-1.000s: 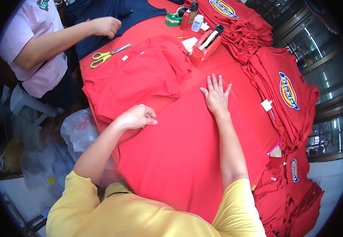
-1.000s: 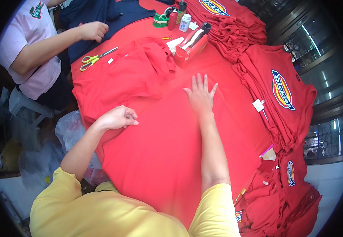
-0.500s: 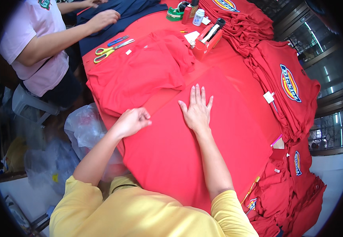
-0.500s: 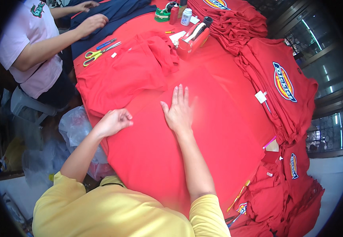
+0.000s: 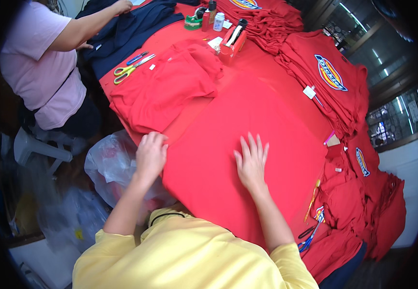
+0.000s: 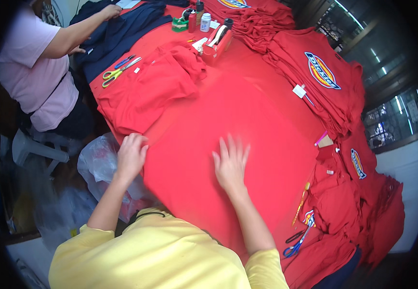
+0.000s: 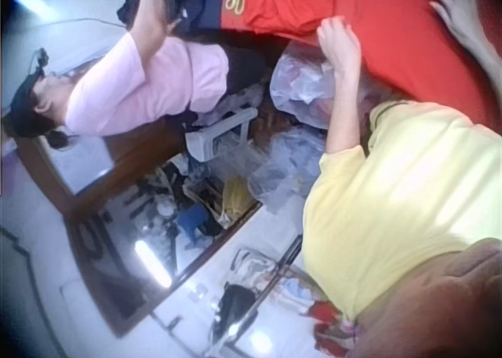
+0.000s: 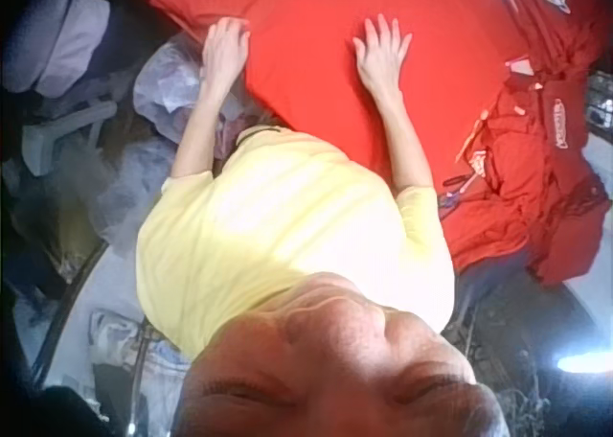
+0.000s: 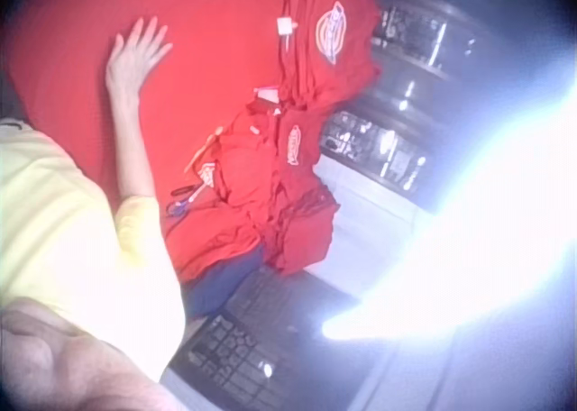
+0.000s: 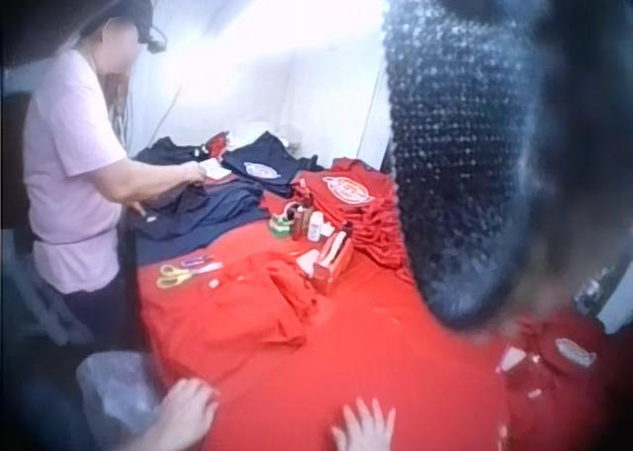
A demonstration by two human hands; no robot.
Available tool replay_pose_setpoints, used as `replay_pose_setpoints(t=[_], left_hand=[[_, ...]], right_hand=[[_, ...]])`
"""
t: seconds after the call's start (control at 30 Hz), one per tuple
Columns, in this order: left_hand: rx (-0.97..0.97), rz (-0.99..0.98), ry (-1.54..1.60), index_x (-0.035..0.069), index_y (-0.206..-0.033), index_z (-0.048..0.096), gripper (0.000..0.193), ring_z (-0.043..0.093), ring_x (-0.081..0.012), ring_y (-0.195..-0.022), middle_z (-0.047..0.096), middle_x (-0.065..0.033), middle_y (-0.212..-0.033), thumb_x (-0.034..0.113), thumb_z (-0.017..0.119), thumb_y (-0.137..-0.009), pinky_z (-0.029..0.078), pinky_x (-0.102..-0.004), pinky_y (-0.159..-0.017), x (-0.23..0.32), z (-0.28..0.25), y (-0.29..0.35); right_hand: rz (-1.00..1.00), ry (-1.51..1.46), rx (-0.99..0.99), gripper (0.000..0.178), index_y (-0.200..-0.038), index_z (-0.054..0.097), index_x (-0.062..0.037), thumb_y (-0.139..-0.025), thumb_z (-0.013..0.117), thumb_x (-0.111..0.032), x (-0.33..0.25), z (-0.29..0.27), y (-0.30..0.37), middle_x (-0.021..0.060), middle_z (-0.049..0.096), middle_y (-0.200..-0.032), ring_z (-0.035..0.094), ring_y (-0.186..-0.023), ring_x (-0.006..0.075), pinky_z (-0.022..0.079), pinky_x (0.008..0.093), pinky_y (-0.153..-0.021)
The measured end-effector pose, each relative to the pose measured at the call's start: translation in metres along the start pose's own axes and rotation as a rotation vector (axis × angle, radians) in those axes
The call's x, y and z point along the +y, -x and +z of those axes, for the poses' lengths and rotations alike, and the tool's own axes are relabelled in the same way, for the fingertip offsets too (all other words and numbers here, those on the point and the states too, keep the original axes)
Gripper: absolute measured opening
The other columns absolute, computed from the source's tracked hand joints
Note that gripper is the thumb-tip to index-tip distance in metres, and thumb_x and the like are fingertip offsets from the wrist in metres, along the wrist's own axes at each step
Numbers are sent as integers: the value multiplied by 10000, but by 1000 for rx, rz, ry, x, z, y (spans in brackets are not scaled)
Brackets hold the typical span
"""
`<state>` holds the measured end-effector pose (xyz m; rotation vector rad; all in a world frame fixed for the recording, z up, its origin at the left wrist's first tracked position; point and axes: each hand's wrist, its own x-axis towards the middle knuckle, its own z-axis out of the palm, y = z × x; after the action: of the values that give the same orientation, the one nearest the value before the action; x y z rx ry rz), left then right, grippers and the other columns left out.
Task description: The person folds red tank tops on a table. The person lays out a shirt, smooths it, folds the sides inward, then folds it in half, and places it onto a stack.
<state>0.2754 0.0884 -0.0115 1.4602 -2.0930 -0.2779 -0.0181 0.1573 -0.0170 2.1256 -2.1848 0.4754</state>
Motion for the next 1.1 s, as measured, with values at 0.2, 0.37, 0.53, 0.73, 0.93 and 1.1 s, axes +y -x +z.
replay_pose_setpoints(t=[0.2,0.37,0.53,0.73,0.93,1.1], left_hand=[[-233,366,-82,20,-1415,424,628,248,-346,-1433,326,-205,-1509,389,556,-924,178,-507,-1173,59,70,5],[-242,121,-208,18,-1497,282,864,133,-316,-1479,187,-190,-1582,603,498,-899,63,-514,-1189,52,69,-3],[-281,49,-279,-28,-1495,246,876,128,-301,-1483,182,-180,-1588,585,480,-914,50,-518,-1189,25,47,24],[-222,28,-158,-6,-1504,230,731,128,-321,-1481,169,-148,-1597,441,461,-974,96,-533,-1180,-24,27,69],[81,-145,411,15,-1499,225,677,268,-318,-1424,268,-197,-1527,256,541,-951,240,-472,-1143,-49,29,100],[-175,-654,1244,33,-1428,330,626,468,-216,-1229,443,-102,-1381,85,585,-858,366,-360,-1033,-105,60,133]], right_hand=[[379,135,-143,632,-1465,368,-59,-945,544,-374,0,-27,158,183,245,-1559,167,-1461,367,60,607,-1156],[903,193,20,699,-1503,293,-49,-957,513,-427,33,-39,242,177,189,-1586,146,-1477,327,55,585,-1163],[914,228,-77,729,-1496,263,4,-964,499,-434,3,-44,253,170,180,-1590,133,-1481,322,41,576,-1166],[985,246,-107,744,-1511,216,-4,-968,489,-433,-29,-45,295,151,136,-1605,75,-1494,303,15,577,-1166],[861,-17,153,581,-1414,397,-5,-961,531,-343,-35,-52,350,179,286,-1533,260,-1416,353,220,512,-1124],[1355,-465,-388,410,-1150,591,31,-933,565,-316,-53,-90,389,251,605,-1179,573,-1103,397,441,469,-913]])
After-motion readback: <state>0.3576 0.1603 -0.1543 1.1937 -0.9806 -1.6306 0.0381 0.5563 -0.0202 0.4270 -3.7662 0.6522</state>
